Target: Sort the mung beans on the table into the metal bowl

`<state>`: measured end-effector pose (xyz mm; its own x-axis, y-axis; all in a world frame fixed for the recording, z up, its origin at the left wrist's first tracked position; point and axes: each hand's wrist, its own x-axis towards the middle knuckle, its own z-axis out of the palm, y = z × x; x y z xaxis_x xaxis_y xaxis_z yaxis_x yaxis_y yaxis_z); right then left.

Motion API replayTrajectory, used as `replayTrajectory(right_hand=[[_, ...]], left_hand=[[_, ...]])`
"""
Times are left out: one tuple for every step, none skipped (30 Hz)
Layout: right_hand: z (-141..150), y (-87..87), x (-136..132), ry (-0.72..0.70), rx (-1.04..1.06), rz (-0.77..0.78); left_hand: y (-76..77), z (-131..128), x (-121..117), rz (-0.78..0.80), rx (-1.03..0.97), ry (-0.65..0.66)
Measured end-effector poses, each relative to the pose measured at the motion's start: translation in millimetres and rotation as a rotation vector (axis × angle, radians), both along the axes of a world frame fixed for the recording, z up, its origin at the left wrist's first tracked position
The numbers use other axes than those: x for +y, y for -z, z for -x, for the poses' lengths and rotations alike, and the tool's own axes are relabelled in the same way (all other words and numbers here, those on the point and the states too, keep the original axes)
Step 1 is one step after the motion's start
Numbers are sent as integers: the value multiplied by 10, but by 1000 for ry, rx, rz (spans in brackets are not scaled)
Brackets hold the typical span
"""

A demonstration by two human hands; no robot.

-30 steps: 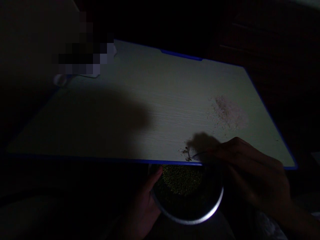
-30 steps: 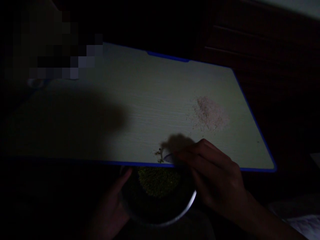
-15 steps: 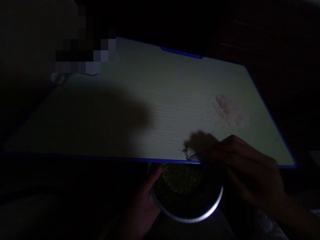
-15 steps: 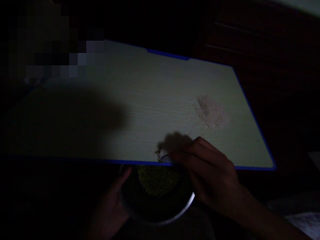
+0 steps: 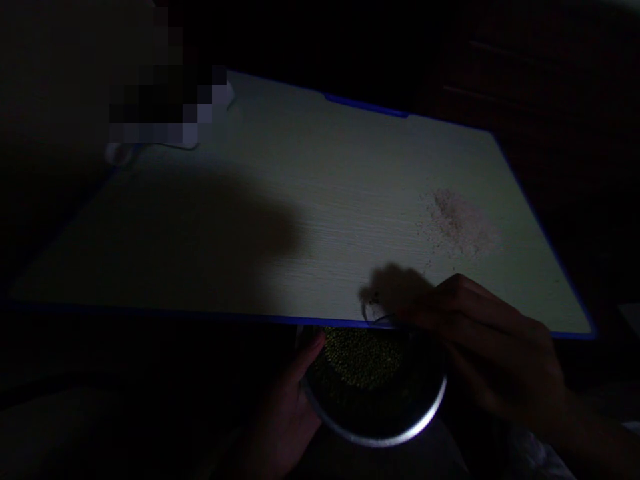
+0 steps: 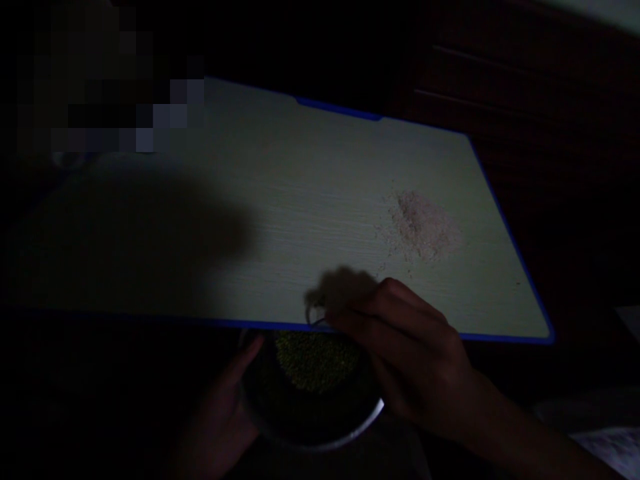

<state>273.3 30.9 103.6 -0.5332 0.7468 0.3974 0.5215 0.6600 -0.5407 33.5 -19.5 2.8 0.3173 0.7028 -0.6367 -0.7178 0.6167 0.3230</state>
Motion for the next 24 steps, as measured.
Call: replayTrajectory(right_hand=[[13, 3, -10, 0, -8, 2], [28, 6, -21, 7, -10, 1], [43, 9, -33, 21, -7, -6], [55, 11, -45, 42, -7, -14], [59, 13, -56, 69, -11, -23], [54, 15, -64, 101, -23, -30], [38, 15, -69, 134, -42, -35], [11, 14, -70, 169, -65, -40], [-24, 12, -66, 200, -88, -55], [-65, 9, -57, 233, -113, -68], [-105, 6, -44, 266, -136, -88], [-140, 1, -28, 295, -158, -112], [-165, -5, -9, 317, -180, -135], [-178, -11, 12, 329, -194, -152], [-178, -19, 33, 323, -197, -166], [-164, -27, 56, 301, -184, -172], [-140, -35, 80, 265, -163, -175], [-109, -43, 103, 224, -147, -170], [-77, -51, 126, 186, -140, -164], [-47, -59, 146, 154, -144, -155], [-24, -66, 161, 125, -154, -147], [-11, -73, 170, 103, -167, -139], [-7, -80, 172, 86, -177, -133], [-14, -86, 167, 65, -171, -130]], left_hand=[[-19, -6, 12, 15, -14, 14], [-40, -16, 30, 27, -25, 21], [-61, -28, 50, 31, -28, 14], [-78, -41, 71, 38, -30, 5], [-88, -52, 87, 46, -31, -1], [-88, -58, 96, 57, -34, 2], [-75, -57, 94, 60, -39, 7], [-49, -45, 81, 49, -44, 10], [-11, -24, 56, 22, -43, 3], [37, 6, 22, -20, -44, -3], [89, 41, -17, -74, -39, -23], [138, 76, -54, -117, -21, -35], [178, 106, -84, -154, -36, 6], [204, 124, -103, -159, -23, -5], [212, 129, -107, -163, -23, -3], [202, 118, -96, -171, -29, -9], [179, 95, -74, -153, -50, -23], [148, 62, -45, -122, -100, 17], [113, 26, -14, -102, -116, 27], [80, -8, 14, -98, -122, 40], [53, -36, 38, -81, -122, 51], [31, -56, 55, -66, -112, 51], [15, -68, 67, -49, -102, 49], [3, -73, 75, -29, -93, 44]])
